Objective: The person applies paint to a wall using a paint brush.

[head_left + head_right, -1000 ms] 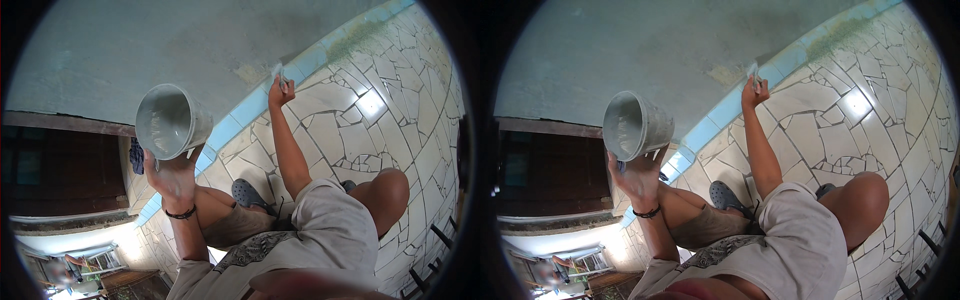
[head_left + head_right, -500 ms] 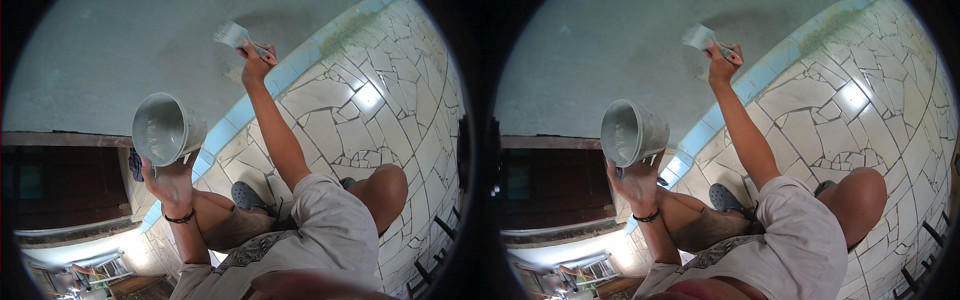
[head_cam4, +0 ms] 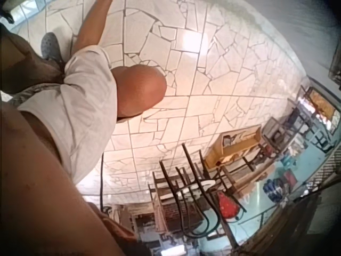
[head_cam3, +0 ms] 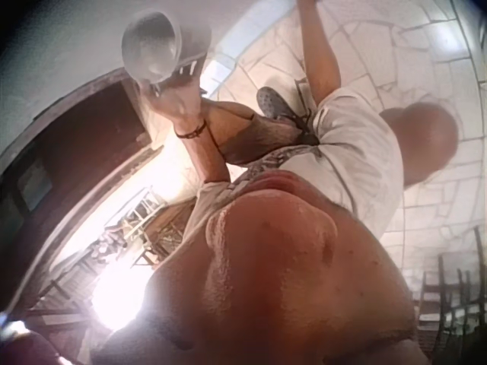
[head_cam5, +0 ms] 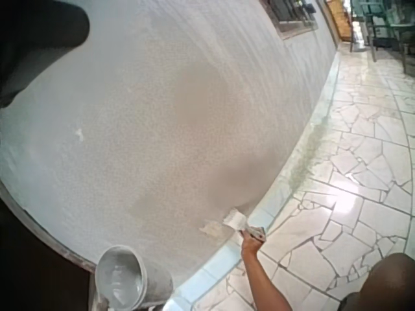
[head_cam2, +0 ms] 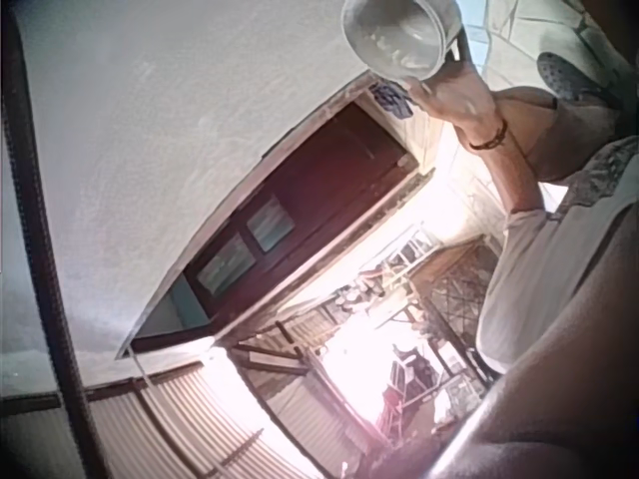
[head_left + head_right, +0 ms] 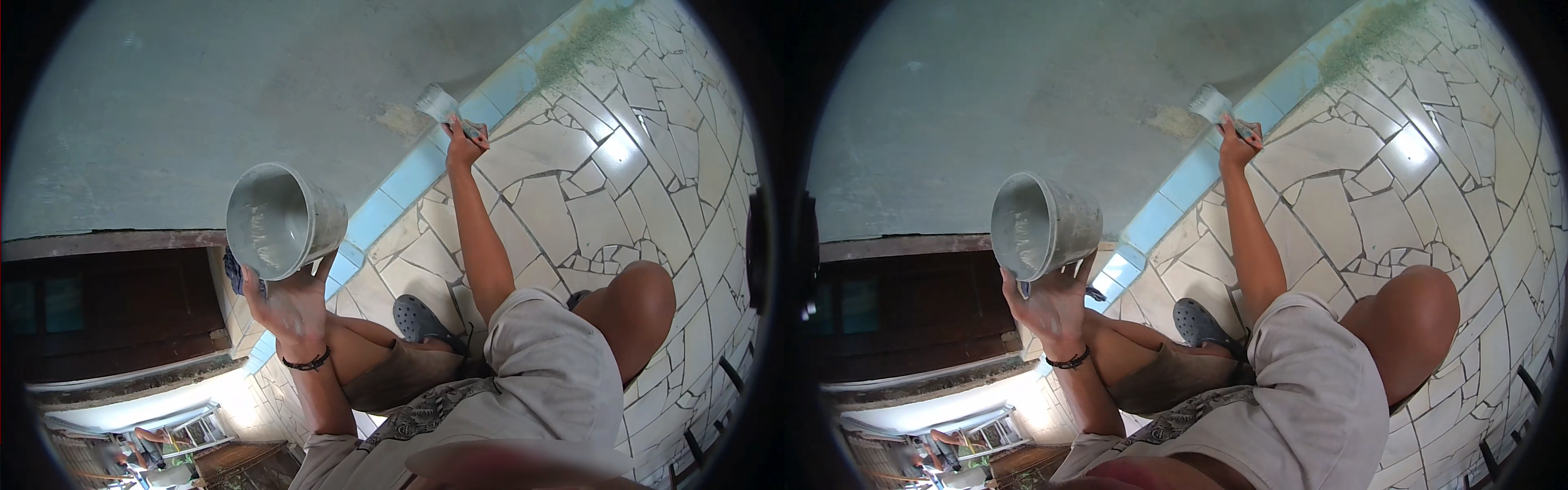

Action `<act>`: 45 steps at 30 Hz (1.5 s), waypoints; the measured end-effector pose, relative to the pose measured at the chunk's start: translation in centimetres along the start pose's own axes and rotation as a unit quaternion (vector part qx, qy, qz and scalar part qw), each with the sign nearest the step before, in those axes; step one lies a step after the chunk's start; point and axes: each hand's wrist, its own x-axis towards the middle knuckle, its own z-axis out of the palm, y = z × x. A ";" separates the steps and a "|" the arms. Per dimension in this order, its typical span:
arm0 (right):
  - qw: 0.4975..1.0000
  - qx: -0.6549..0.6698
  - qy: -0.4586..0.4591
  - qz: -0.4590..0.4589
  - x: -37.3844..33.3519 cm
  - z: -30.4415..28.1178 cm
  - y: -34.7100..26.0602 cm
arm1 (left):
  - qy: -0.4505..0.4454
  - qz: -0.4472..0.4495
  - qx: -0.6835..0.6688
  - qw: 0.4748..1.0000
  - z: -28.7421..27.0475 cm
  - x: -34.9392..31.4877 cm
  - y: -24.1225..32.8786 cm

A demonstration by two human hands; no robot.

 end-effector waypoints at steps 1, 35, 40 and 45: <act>1.000 -0.024 0.018 -0.007 0.1 -0.8 0.3 | -0.006 0.003 0.003 1.000 0.1 0.0 0.0; 0.995 0.062 -0.066 -0.046 -2.0 6.1 -2.8 | 0.001 0.005 0.020 1.000 0.4 0.1 -0.3; 0.999 -0.007 0.040 0.001 -0.8 1.3 0.3 | 0.005 0.006 0.027 1.000 0.2 -0.2 0.1; 0.962 -0.207 0.120 -0.133 5.8 -4.9 3.4 | -0.036 -0.019 0.003 0.999 2.2 0.5 -1.6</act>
